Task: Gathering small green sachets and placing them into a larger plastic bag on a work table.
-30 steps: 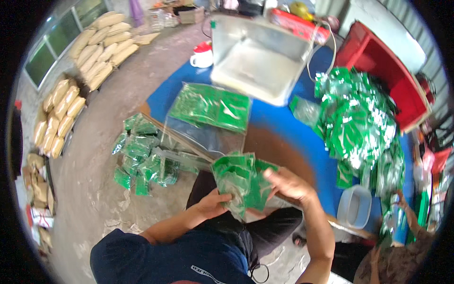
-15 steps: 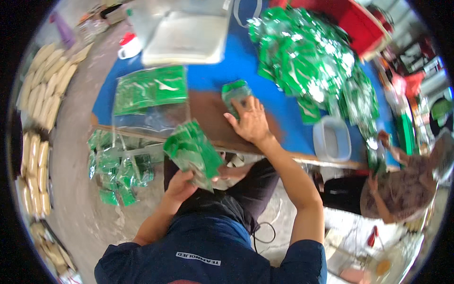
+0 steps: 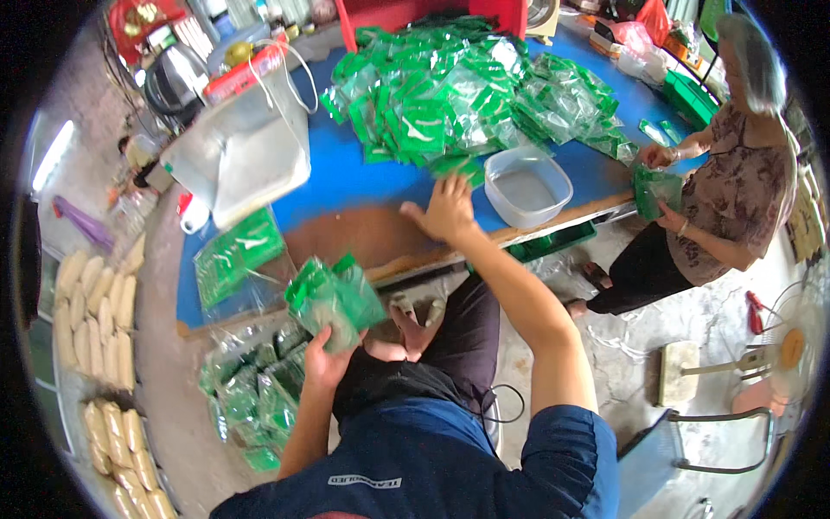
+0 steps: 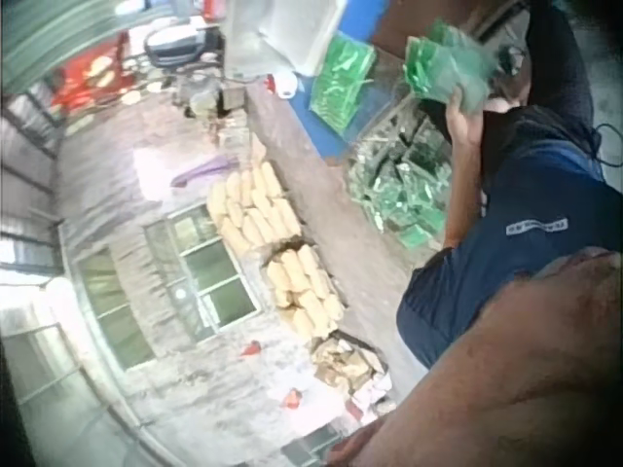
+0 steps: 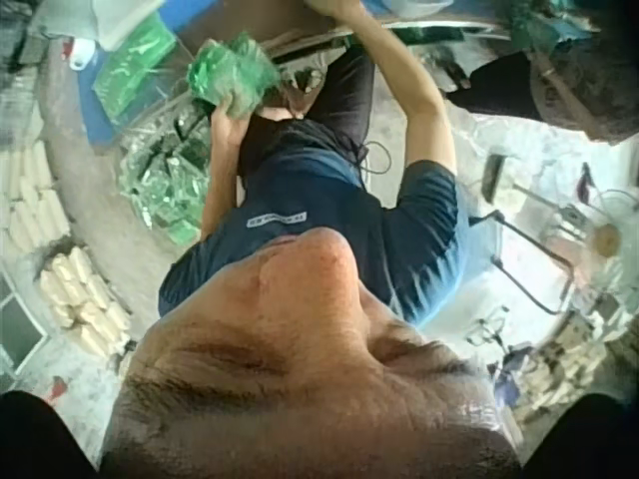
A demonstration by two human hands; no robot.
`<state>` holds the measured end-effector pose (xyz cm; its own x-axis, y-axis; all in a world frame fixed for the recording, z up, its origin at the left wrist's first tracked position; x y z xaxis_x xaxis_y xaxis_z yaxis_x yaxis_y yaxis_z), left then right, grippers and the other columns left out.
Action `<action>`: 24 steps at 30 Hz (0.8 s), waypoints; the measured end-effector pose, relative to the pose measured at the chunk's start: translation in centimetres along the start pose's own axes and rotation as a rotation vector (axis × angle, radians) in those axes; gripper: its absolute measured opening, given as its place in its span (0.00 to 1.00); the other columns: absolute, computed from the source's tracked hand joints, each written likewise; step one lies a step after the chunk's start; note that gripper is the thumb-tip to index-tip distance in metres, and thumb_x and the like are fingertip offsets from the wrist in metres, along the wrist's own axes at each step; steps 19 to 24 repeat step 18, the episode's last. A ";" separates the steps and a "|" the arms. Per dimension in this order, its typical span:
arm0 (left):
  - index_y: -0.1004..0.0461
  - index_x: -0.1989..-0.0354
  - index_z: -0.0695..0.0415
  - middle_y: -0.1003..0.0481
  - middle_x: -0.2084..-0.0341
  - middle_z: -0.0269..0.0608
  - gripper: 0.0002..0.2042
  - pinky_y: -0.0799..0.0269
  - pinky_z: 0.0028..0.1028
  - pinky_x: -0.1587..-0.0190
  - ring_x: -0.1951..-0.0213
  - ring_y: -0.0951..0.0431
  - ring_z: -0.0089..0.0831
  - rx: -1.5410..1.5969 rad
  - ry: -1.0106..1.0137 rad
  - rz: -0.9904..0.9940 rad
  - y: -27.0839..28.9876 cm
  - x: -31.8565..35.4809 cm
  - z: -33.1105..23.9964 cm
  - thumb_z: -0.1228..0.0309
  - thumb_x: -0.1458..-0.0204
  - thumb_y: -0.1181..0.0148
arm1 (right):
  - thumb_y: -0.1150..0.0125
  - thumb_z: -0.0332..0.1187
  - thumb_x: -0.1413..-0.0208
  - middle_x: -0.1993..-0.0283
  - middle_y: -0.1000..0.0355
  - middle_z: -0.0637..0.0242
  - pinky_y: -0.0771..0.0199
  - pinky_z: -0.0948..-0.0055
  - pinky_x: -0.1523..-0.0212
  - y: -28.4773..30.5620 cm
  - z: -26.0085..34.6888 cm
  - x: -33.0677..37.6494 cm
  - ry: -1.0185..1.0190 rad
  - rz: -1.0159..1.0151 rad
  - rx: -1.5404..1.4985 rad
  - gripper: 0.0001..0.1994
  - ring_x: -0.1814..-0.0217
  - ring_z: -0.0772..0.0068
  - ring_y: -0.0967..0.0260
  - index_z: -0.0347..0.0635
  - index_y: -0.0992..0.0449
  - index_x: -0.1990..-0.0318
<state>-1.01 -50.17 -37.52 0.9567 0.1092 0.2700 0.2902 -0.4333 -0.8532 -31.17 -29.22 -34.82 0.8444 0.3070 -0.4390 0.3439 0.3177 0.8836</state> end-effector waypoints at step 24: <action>0.43 0.30 0.54 0.40 0.30 0.42 0.37 0.51 0.62 0.28 0.30 0.41 0.44 -0.237 0.126 0.236 -7.4 -6.2 4.3 0.74 0.48 0.32 | 0.42 0.28 0.39 0.69 0.27 0.69 0.28 0.71 0.60 11.5 0.3 15.7 -0.243 -0.065 -1.627 0.04 0.63 0.83 0.34 0.37 0.25 0.62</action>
Point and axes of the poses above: each hand's wrist, its own x-axis away from the middle knuckle, its own y-axis out of the back of the hand, z = x × y, the point moved 2 cm from there along -x, towards the middle knuckle
